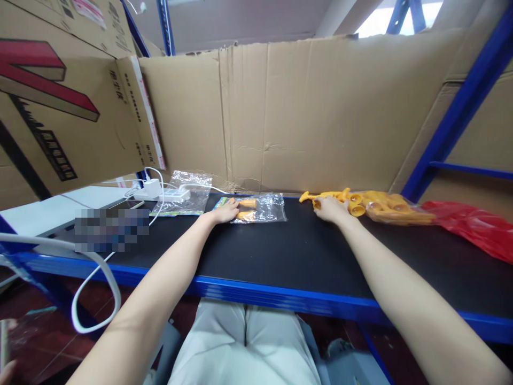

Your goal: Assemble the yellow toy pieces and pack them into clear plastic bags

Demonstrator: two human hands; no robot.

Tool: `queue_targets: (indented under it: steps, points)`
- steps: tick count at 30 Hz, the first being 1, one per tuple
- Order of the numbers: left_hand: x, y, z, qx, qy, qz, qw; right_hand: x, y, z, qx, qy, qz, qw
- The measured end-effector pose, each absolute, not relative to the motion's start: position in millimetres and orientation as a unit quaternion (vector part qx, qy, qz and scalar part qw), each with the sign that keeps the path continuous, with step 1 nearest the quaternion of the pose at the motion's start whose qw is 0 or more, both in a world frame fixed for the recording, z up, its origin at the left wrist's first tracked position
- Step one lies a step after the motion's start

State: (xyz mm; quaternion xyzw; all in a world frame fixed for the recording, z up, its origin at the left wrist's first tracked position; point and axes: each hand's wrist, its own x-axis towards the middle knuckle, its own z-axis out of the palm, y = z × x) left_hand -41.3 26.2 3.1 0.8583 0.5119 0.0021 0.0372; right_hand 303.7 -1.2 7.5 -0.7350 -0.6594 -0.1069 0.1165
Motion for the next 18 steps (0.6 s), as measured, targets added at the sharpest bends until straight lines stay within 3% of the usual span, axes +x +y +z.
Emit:
queue_targets:
  steps: [11,18]
  points:
    - [-41,25,4,0.857,0.513,0.004,0.045,286,-3,9,-0.685,-0.721,-0.026,0.100]
    - [-42,25,4,0.857,0.513,0.013,0.047,278,-4,4,-0.660,-0.740,-0.103,0.086]
